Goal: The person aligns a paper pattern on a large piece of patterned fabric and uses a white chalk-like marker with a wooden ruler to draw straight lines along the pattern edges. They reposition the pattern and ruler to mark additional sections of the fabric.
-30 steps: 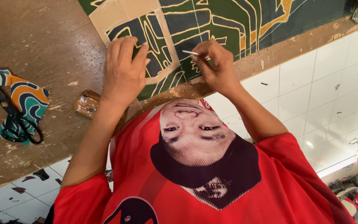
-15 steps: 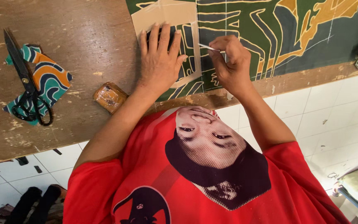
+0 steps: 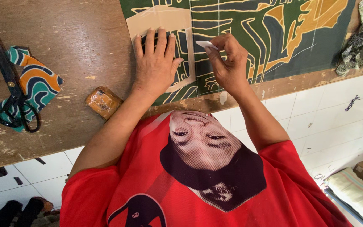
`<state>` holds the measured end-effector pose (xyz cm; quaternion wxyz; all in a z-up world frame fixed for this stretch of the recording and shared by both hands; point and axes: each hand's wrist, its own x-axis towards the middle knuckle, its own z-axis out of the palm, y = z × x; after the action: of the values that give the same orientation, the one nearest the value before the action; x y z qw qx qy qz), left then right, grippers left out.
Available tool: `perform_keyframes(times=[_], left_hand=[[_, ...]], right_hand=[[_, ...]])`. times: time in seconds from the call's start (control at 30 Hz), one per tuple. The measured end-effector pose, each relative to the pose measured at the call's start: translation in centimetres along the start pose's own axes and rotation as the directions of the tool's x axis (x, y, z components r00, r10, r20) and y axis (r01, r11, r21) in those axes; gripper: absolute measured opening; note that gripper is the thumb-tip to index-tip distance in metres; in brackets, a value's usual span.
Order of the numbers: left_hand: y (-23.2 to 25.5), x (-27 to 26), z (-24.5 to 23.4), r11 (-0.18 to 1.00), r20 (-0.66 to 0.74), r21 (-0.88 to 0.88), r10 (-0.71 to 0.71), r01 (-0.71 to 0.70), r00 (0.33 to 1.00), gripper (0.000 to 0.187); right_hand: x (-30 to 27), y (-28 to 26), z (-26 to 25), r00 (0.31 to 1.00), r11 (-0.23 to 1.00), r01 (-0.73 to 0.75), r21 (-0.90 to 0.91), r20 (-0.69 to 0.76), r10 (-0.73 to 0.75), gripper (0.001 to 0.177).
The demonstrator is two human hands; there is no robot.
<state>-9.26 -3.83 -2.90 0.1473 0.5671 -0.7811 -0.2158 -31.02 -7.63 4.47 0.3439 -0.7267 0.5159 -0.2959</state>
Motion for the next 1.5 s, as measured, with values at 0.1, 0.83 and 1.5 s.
perform_keyframes(times=[0.1,0.83,1.5], left_hand=[[0.3,0.0,-0.1,1.0,-0.002,0.014,-0.016,0.016,1.0,0.063],[3.4,0.7,1.5,0.98,-0.212,0.029,-0.188,0.198,0.959,0.048],[2.9,0.3,1.6,0.966,-0.32,-0.066,-0.256,0.248,0.912,0.029]], right_hand=[[0.0,0.6,-0.9,1.0,0.999,-0.005,0.038,0.009,0.004,0.015],[2.5,5.5,-6.1,0.924,0.831,-0.296,0.47,0.361,0.125,0.011],[12.8,4.2,1.3,0.772,0.902,0.337,0.27,0.469,-0.429,0.016]])
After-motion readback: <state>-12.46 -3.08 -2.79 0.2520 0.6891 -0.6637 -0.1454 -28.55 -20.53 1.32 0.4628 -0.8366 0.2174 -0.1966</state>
